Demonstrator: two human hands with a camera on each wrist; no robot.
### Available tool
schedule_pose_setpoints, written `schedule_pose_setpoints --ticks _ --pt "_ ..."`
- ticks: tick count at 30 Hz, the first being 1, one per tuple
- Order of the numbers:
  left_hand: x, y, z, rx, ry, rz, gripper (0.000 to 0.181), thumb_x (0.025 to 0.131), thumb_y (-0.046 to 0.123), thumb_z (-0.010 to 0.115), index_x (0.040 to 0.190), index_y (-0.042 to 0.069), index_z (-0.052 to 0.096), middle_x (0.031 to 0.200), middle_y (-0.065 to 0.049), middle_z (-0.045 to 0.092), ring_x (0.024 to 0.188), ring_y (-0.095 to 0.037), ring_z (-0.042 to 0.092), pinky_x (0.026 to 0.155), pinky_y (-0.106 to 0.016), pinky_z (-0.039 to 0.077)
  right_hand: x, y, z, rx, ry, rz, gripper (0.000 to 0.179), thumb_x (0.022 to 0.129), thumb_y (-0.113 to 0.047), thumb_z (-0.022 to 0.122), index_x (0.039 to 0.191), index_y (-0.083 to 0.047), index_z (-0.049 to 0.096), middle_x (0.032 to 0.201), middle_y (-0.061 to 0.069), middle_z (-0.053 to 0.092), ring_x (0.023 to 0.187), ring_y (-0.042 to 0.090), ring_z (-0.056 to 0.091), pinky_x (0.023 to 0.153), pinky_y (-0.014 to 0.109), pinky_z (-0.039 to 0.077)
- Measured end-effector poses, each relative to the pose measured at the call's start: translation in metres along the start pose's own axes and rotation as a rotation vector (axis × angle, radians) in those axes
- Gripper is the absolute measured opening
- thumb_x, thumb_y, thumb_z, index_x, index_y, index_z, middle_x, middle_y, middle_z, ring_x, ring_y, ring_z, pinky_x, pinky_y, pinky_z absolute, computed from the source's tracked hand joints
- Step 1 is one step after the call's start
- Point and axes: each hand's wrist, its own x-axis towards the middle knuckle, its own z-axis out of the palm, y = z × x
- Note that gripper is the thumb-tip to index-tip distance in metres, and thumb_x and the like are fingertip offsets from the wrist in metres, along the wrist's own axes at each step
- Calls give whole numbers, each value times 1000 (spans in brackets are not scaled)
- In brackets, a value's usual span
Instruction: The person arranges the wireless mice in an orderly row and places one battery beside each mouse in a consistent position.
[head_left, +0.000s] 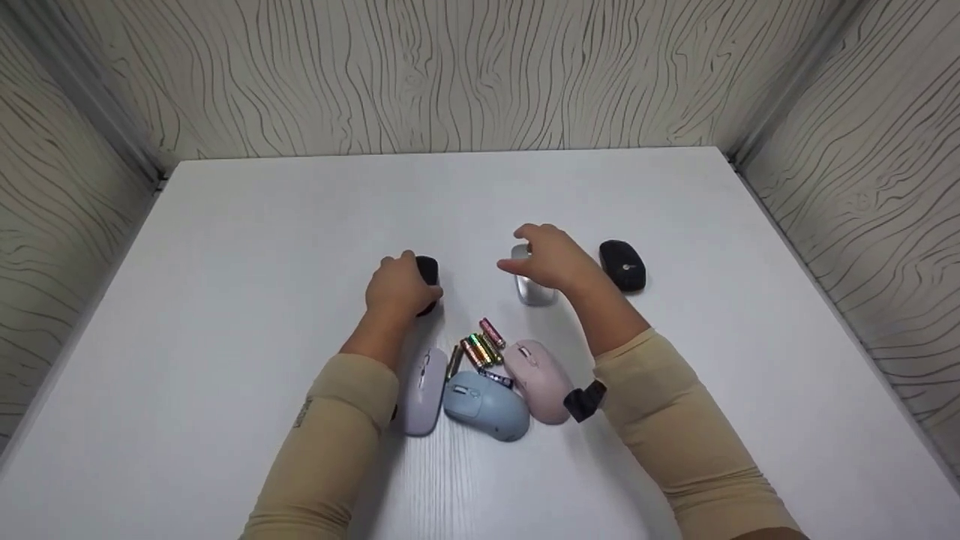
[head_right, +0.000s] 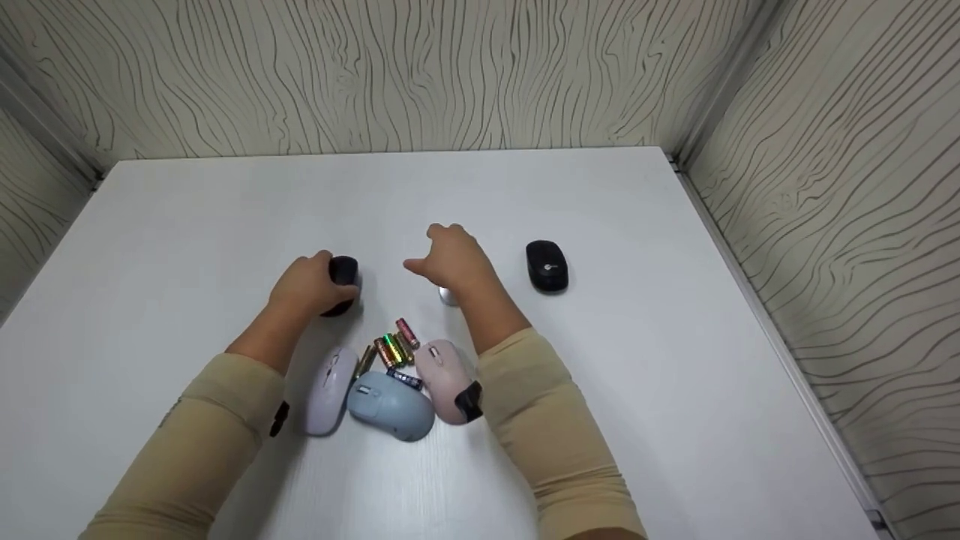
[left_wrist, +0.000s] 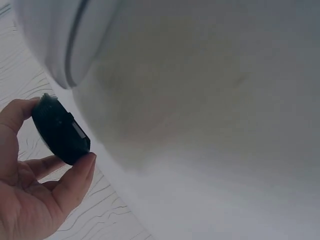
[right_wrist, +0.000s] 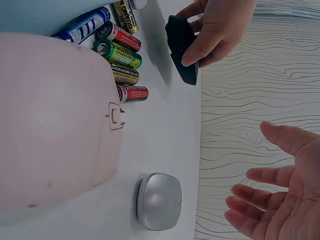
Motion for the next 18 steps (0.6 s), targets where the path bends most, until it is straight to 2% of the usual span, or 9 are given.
schedule_pose_setpoints --ticks 6,18 --pt "8 0 1 -20 24 -49 74 78 38 67 137 3 36 126 -24 45 114 -37 48 92 -46 43 5 -6 6 -3 -9 25 63 84 -40 62 134 -6 44 129 18 47 117 31 47 97 44 40" --pt "12 0 0 30 -8 -57 71 80 36 65 135 0 38 123 -25 45 112 -38 49 88 -44 46 13 -7 13 -59 -17 19 63 84 -42 62 133 -6 44 128 18 48 118 31 45 99 45 37"
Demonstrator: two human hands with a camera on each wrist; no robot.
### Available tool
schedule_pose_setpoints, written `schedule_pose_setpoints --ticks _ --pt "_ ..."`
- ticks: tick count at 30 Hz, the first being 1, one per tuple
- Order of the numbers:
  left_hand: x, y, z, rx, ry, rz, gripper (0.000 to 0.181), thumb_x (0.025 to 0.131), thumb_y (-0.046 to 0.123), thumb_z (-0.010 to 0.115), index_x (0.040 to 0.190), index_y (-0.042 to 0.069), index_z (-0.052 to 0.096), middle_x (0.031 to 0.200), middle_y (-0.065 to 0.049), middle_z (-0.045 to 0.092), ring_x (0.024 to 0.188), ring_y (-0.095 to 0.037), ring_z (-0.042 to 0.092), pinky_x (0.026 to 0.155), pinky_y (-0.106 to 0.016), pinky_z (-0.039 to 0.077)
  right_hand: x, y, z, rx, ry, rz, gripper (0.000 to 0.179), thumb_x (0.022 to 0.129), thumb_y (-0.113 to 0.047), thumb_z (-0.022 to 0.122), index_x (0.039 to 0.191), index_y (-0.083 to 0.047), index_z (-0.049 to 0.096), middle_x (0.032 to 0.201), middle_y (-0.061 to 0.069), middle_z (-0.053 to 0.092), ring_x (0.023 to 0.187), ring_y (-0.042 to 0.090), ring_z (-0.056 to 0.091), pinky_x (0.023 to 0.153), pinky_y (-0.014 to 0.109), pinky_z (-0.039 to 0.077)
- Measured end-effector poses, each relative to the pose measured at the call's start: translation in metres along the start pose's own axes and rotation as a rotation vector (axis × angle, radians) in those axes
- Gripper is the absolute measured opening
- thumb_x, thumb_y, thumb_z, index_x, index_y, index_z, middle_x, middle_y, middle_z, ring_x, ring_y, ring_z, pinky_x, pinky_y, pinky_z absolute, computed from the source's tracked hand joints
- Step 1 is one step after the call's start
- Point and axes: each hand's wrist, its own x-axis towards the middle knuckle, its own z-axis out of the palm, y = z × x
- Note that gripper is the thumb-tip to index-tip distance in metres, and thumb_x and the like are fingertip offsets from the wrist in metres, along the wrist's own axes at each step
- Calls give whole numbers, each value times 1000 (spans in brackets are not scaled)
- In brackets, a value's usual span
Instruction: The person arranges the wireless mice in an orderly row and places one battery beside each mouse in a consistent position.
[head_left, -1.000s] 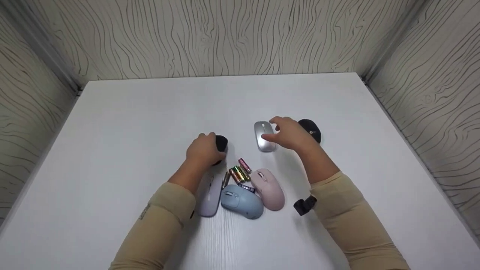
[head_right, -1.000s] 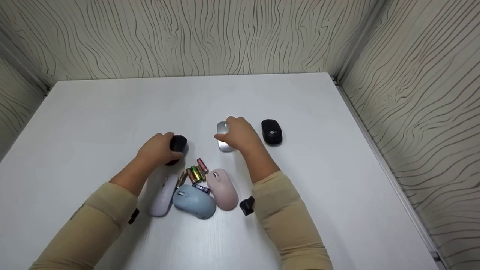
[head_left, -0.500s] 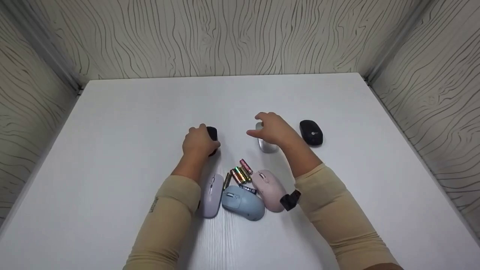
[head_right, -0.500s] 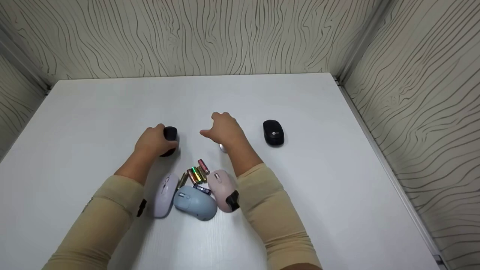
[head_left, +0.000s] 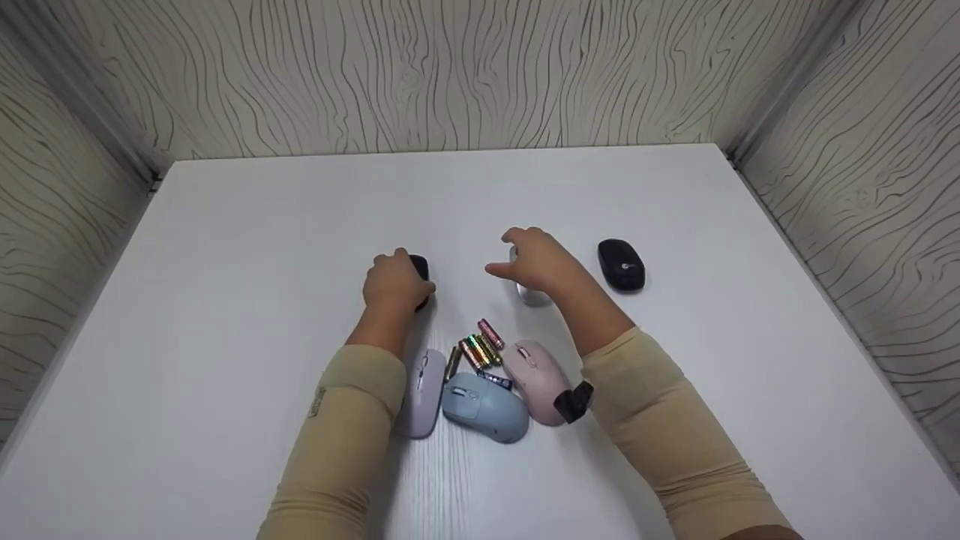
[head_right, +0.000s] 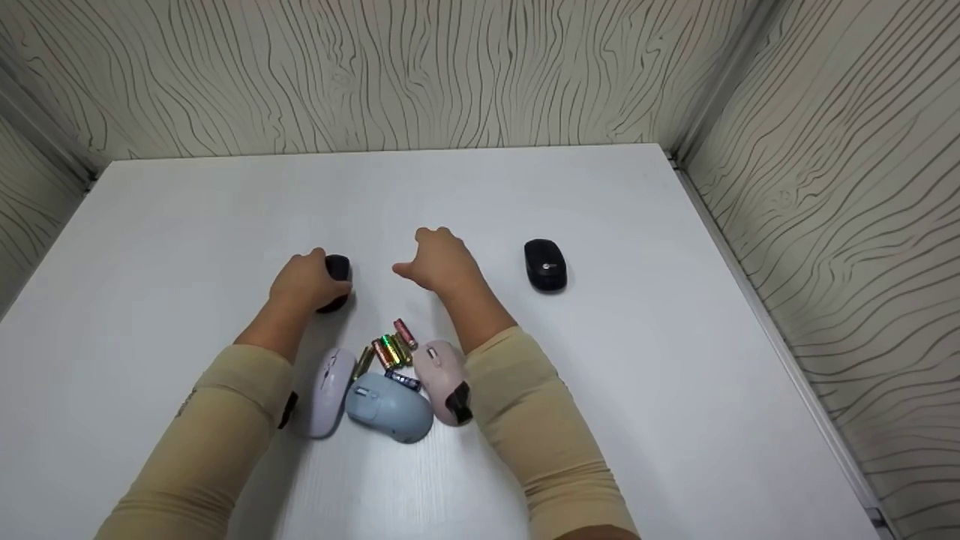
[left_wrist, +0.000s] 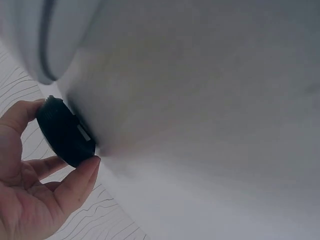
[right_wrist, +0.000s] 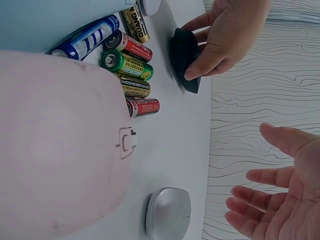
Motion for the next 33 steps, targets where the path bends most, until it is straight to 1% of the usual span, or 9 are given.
schedule_pose_setpoints --ticks 8,15,21,27,33 --pt "0 3 2 6 7 -10 68 81 39 64 132 -1 41 122 -24 46 110 -36 51 87 -42 47 -4 -4 2 0 2 22 64 84 -42 62 134 -7 44 127 17 49 116 30 48 97 44 39" --pt "-1 5 2 0 -2 -13 69 82 41 64 131 -1 42 123 -24 46 111 -36 51 86 -42 47 -5 -4 2 -5 -6 24 64 84 -42 62 134 -7 43 129 17 48 117 30 48 98 44 39" --pt "-3 4 0 -10 -12 -17 70 82 41 64 132 -1 41 125 -24 45 112 -37 49 88 -43 46 -6 -5 1 -9 -11 17 64 84 -42 61 135 -7 42 131 17 46 119 30 45 100 44 36" --pt "-5 2 -2 -15 -10 -16 70 81 42 64 131 -1 41 124 -24 45 111 -36 50 87 -43 47 -7 -4 1 -19 -14 12 64 84 -42 62 133 -6 44 127 18 49 119 31 46 99 44 37" --pt "-6 0 -7 -6 -18 0 70 82 42 62 132 -1 41 124 -25 44 112 -38 49 89 -44 45 -12 -1 -1 -5 -13 8 63 83 -40 63 133 -6 44 131 20 45 121 33 43 99 46 37"
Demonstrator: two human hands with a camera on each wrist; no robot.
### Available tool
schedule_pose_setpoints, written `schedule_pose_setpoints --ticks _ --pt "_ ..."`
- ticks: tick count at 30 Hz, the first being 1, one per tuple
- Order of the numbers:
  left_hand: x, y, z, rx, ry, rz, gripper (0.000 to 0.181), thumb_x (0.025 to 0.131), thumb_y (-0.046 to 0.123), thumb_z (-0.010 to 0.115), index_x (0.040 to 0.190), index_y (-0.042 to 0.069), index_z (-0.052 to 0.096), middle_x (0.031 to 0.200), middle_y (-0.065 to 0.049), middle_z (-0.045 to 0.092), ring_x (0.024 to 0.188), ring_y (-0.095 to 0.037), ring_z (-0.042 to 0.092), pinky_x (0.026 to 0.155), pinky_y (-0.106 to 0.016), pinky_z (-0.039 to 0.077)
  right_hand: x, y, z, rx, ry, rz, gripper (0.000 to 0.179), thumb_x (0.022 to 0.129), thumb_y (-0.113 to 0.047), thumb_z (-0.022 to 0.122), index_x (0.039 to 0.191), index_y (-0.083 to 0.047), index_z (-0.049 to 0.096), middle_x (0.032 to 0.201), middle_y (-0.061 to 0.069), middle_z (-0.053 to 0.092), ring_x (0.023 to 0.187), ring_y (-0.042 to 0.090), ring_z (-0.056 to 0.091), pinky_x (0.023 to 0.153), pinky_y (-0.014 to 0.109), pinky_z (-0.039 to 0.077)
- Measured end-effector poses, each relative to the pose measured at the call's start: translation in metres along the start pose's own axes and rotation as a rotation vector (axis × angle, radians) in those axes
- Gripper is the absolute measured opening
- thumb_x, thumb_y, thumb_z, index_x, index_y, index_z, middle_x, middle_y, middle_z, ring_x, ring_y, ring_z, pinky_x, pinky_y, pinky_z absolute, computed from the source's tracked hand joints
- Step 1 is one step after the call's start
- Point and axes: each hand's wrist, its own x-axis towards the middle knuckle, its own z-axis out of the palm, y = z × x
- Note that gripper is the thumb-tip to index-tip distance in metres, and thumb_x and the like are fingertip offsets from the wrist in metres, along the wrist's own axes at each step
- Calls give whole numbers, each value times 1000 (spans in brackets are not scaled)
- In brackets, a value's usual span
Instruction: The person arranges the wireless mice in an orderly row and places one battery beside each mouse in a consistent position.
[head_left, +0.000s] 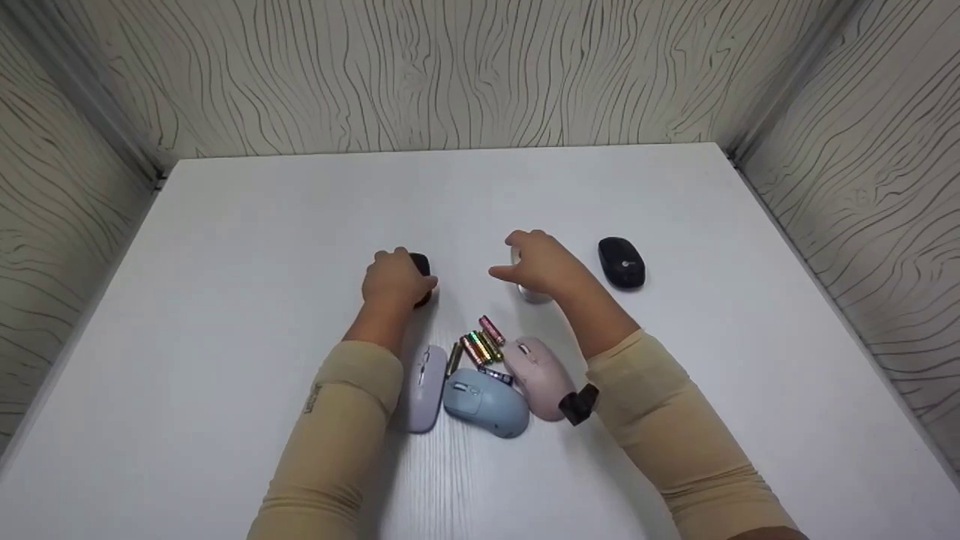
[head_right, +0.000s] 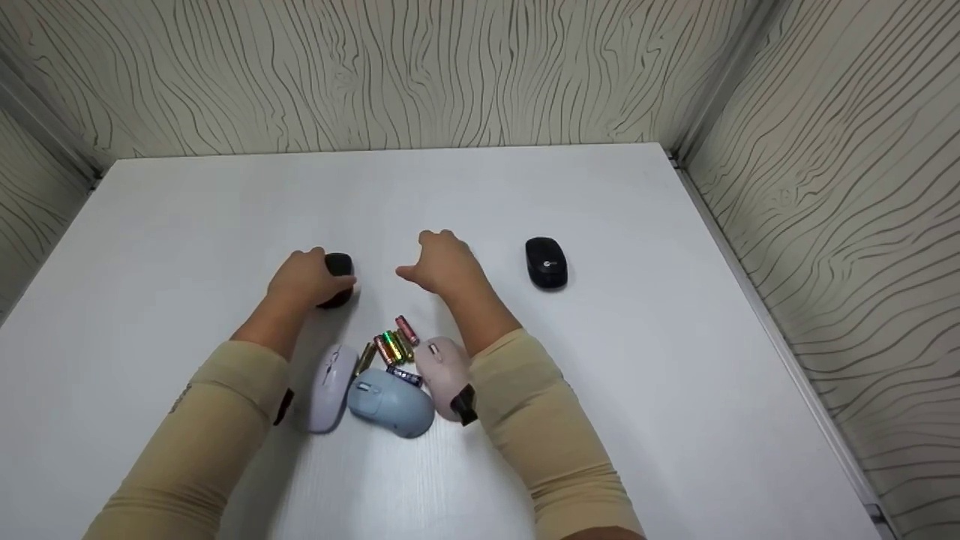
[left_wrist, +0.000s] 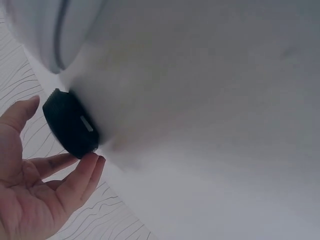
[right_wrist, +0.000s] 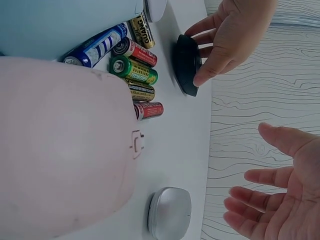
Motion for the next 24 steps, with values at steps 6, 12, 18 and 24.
schedule_pose_setpoints --ticks 6,12,18,24 --pt "-3 -4 -7 15 13 26 71 83 44 60 134 -1 39 127 -26 41 116 -39 45 90 -45 44 -9 4 -4 -28 4 -42 62 83 -40 63 131 -3 46 126 22 48 116 33 46 98 45 37" --pt "-10 -11 -13 28 19 47 74 83 46 59 136 0 37 129 -26 40 118 -40 42 91 -47 43 -20 12 -3 -27 -16 -57 64 84 -39 63 134 -4 44 123 23 49 110 33 49 91 45 42" --pt "-24 -13 -18 32 27 87 68 84 43 58 134 1 40 127 -25 42 116 -38 43 88 -49 44 -35 19 2 -1 -46 -69 62 83 -39 64 129 -1 48 118 22 53 103 31 52 85 44 46" --pt "-41 -10 -16 -8 35 179 67 83 43 60 133 3 43 125 -23 45 113 -37 47 87 -48 46 -47 28 11 4 -73 -89 61 83 -39 64 128 -1 48 117 19 56 105 30 53 87 44 44"
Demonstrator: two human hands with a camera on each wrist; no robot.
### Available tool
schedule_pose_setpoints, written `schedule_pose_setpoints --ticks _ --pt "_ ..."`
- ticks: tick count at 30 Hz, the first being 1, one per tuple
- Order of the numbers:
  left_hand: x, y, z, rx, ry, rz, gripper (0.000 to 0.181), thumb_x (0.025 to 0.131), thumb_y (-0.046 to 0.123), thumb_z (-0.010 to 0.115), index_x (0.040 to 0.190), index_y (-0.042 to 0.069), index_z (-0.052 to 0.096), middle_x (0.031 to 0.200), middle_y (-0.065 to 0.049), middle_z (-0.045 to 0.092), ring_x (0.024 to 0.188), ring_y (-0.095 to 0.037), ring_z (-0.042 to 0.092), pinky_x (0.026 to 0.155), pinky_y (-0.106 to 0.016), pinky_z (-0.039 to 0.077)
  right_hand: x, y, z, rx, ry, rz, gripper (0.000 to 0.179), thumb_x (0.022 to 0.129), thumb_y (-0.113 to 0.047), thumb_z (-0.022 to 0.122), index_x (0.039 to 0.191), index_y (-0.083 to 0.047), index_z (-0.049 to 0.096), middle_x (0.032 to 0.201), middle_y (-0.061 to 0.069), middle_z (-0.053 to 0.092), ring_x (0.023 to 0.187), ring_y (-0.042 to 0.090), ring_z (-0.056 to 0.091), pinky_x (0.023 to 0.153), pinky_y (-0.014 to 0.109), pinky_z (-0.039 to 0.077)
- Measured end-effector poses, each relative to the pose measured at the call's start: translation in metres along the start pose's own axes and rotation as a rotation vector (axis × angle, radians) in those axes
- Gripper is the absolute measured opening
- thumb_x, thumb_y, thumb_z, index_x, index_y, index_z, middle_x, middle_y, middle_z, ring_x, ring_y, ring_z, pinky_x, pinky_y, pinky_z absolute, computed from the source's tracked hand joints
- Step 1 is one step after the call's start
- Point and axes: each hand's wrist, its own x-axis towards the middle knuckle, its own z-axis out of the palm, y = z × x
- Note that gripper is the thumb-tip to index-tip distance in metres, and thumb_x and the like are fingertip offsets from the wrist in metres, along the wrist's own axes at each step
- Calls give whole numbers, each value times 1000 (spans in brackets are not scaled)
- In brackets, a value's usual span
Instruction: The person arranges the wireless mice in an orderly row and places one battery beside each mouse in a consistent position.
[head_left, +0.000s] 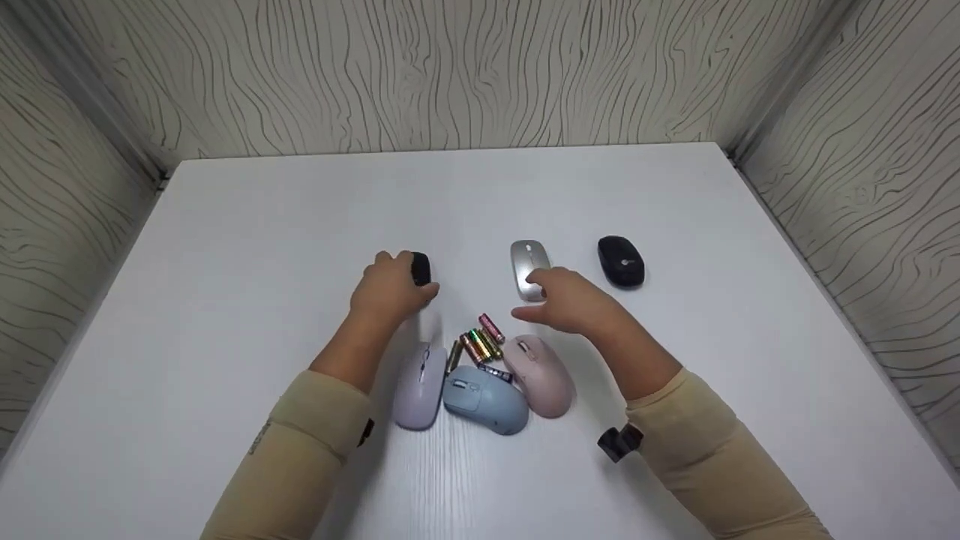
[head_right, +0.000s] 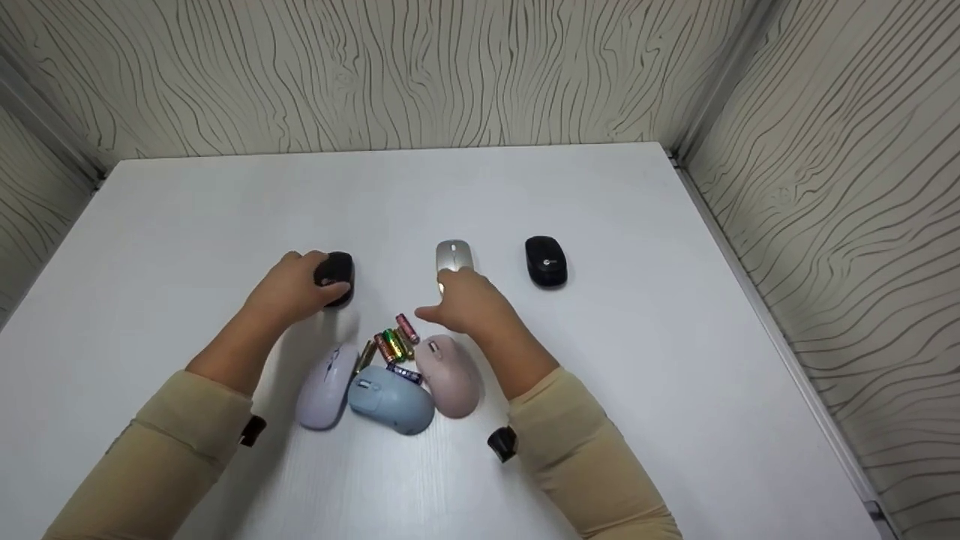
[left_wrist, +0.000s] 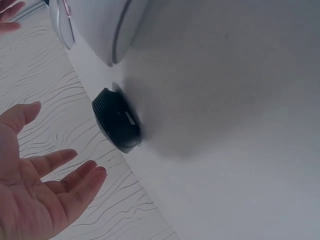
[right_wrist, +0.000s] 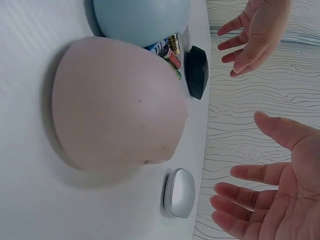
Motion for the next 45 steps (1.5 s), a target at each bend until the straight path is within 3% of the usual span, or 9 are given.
schedule_pose_setpoints --ticks 7,14,20,25,37,45 --pt "-20 4 5 -98 -62 53 69 84 44 60 139 7 37 141 -24 31 127 -38 36 98 -50 37 -12 5 13 5 -32 -18 63 81 -38 67 130 -3 48 119 18 56 108 31 53 89 45 43" --pt "-32 13 9 -180 -70 102 65 83 42 63 136 11 42 140 -21 34 126 -34 39 98 -47 38 -23 5 29 -13 -77 56 66 79 -41 68 129 -3 48 123 18 54 115 32 49 93 46 41" --pt "-40 15 11 -211 -74 138 63 83 41 64 135 13 44 139 -17 36 125 -31 41 97 -46 39 -27 2 46 -138 -69 23 58 75 -42 70 116 -2 55 97 12 60 87 24 56 76 40 48" --pt "-43 15 14 -219 -91 151 62 83 40 64 136 16 44 141 -17 34 127 -31 38 96 -47 40 -31 1 57 -187 -45 26 56 73 -39 70 113 -2 55 88 9 55 72 18 52 64 35 47" --pt "-45 16 18 -251 -110 140 62 81 41 65 136 18 44 140 -15 36 125 -30 41 96 -48 40 -33 1 60 -165 -39 57 67 68 -34 71 122 -2 48 93 11 54 73 19 52 63 34 46" --pt "-45 22 15 -242 -116 154 62 82 42 65 136 18 44 141 -16 35 126 -30 40 95 -49 40 -30 13 51 -171 -16 71 55 68 -32 70 110 -3 50 88 10 53 71 20 53 61 35 46"
